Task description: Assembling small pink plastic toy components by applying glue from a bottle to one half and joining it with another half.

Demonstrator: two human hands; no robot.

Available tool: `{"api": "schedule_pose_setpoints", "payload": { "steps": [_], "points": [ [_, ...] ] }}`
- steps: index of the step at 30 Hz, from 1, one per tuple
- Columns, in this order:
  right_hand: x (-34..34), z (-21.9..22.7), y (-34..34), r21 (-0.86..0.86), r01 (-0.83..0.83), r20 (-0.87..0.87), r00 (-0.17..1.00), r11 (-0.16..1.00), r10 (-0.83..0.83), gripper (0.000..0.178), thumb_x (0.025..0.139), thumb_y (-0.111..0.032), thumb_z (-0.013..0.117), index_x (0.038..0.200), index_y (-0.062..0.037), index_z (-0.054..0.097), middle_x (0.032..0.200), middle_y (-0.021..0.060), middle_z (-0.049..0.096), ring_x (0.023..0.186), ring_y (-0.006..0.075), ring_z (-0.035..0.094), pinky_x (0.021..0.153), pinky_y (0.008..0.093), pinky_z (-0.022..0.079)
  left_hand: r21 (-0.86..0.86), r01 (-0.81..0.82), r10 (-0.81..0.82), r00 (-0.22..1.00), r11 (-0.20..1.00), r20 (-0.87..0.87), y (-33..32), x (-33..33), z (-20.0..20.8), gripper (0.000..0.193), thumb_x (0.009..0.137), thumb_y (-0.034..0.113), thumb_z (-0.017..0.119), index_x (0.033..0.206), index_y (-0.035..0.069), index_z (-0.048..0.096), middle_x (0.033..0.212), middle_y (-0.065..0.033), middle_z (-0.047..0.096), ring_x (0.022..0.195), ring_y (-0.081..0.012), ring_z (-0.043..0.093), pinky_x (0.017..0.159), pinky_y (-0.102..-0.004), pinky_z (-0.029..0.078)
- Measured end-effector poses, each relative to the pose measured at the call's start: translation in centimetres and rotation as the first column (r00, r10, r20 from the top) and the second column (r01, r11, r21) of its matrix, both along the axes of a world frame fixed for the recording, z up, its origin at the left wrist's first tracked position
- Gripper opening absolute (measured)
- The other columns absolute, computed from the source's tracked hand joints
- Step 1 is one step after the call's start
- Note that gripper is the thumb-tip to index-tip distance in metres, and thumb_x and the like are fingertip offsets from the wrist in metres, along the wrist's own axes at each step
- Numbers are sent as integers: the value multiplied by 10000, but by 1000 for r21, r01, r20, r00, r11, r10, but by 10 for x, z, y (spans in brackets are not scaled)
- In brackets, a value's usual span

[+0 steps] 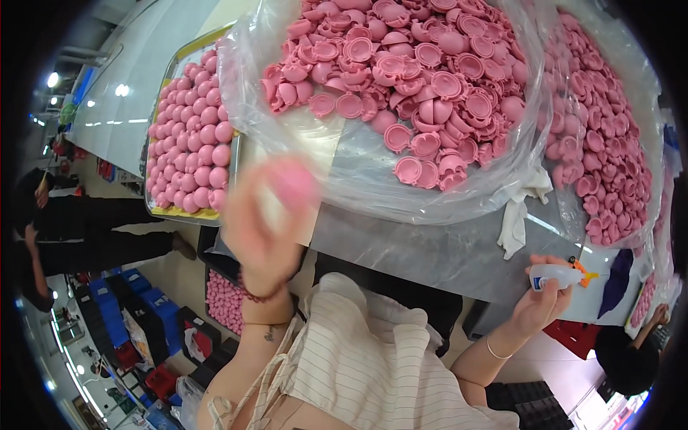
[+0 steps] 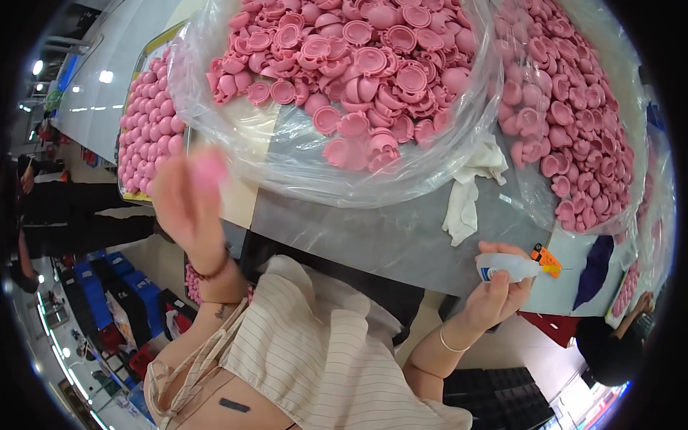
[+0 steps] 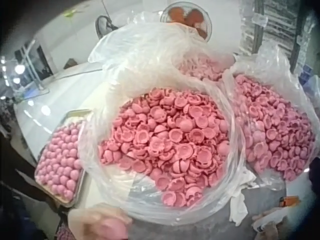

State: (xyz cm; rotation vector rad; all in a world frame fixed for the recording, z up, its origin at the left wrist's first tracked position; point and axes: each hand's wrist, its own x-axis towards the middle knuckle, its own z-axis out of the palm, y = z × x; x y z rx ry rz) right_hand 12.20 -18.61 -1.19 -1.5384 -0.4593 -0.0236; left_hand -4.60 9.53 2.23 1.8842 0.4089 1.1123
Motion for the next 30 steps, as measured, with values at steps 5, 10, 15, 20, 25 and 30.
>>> {"api": "schedule_pose_setpoints", "payload": {
  "steps": [5, 10, 15, 20, 25, 30],
  "points": [
    [1, 2, 7, 32, -58, -34, 998, 998, 59, 346, 813, -223, 491, 982, 80, 475, 835, 196, 564, 722, 204, 566, 600, 248, 464, 561, -368, 622, 691, 741, -368, 91, -50, -1, 316, 788, 51, 521, 1101, 13, 513, 1061, -131, 562, 991, -255, 525, 839, -295, 387],
    [1, 3, 6, 47, -37, -33, 999, 998, 39, 346, 811, -224, 487, 981, 78, 475, 828, 195, 564, 709, 201, 562, 610, 250, 461, 445, -257, 509, 550, 858, -662, 103, -53, -3, 502, 835, 353, 445, 1262, 103, 361, 1321, -159, 316, 1213, -299, 313, 969, -481, 205],
    [0, 2, 5, 92, -21, -42, 999, 996, 25, 346, 811, -225, 486, 981, 76, 475, 829, 194, 563, 701, 200, 558, 606, 250, 453, 493, -224, 539, 432, 840, -723, 104, -34, -3, 562, 806, 454, 445, 1294, 201, 329, 1381, -177, 160, 1267, -332, 189, 963, -582, 88],
    [0, 4, 5, 65, -53, -26, 998, 996, 54, 345, 810, -226, 483, 977, 76, 477, 828, 191, 564, 696, 192, 551, 601, 245, 449, 489, -235, 543, 357, 840, -760, 110, -35, -8, 578, 793, 492, 446, 1306, 263, 308, 1388, -183, 127, 1280, -338, 144, 967, -588, 66],
    [1, 2, 2, 63, -67, -2, 998, 996, 68, 341, 810, -223, 483, 972, 76, 478, 826, 189, 565, 700, 192, 552, 600, 243, 451, 534, -234, 579, 213, 812, -787, 110, -27, -5, 566, 808, 435, 450, 1316, 254, 280, 1396, -183, 104, 1288, -350, 97, 991, -527, 96],
    [1, -2, 2, 47, -45, 38, 998, 998, 43, 335, 808, -216, 482, 970, 77, 478, 821, 186, 563, 709, 190, 555, 595, 234, 455, 557, -171, 582, 261, 813, -770, 98, -39, -10, 620, 780, 481, 468, 1325, 282, 251, 1378, -222, 127, 1282, -373, 93, 975, -570, 80]
  ]
}}
